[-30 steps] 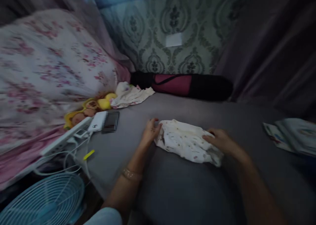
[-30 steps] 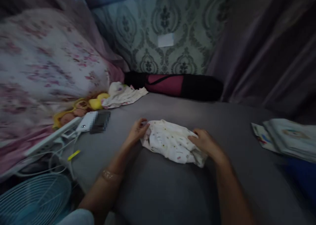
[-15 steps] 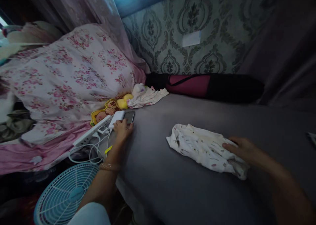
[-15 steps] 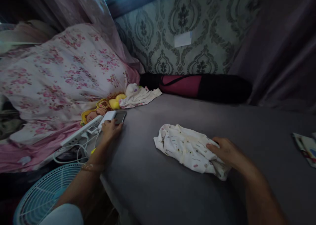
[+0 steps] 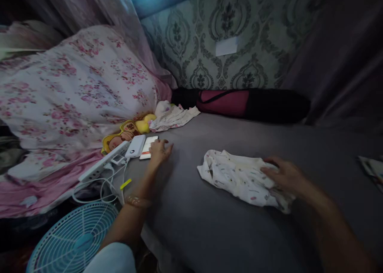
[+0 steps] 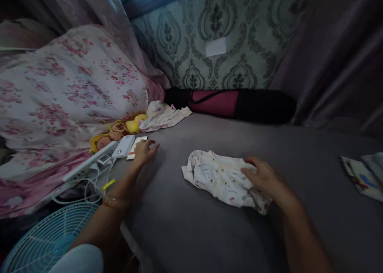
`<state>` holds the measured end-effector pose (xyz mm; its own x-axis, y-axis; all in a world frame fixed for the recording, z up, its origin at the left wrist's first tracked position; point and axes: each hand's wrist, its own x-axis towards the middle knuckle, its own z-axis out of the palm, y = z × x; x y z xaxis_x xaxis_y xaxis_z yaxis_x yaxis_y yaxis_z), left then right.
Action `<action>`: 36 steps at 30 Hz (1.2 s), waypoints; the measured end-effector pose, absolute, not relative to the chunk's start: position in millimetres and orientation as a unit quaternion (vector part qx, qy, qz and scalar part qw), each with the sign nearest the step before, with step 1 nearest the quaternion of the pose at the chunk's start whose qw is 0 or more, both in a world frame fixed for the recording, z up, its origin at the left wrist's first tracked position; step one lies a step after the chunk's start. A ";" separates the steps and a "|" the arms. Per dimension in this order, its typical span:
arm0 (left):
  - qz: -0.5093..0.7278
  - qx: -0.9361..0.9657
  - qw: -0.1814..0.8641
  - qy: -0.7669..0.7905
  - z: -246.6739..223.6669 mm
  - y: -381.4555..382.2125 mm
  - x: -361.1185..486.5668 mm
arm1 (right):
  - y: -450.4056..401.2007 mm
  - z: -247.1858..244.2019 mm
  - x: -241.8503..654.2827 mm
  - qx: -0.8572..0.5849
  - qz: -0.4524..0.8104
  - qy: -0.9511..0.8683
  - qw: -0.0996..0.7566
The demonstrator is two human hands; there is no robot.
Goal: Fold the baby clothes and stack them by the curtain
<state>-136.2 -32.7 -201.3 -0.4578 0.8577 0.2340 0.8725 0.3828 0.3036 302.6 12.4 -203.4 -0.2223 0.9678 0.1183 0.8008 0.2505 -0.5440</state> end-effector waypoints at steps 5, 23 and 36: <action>-0.248 -0.679 -0.244 -0.647 -193.8 -9.3 -73.6 | -2.6 -181.6 287.8 -0.549 0.204 -0.768 0.258; -0.264 -0.704 -0.442 -0.489 -192.3 26.6 15.3 | -32.2 -132.2 289.7 -0.466 0.395 -0.714 0.342; -0.317 -0.670 -0.450 -0.499 -188.9 20.1 -12.6 | -32.8 -126.3 303.9 -0.512 0.350 -0.724 0.301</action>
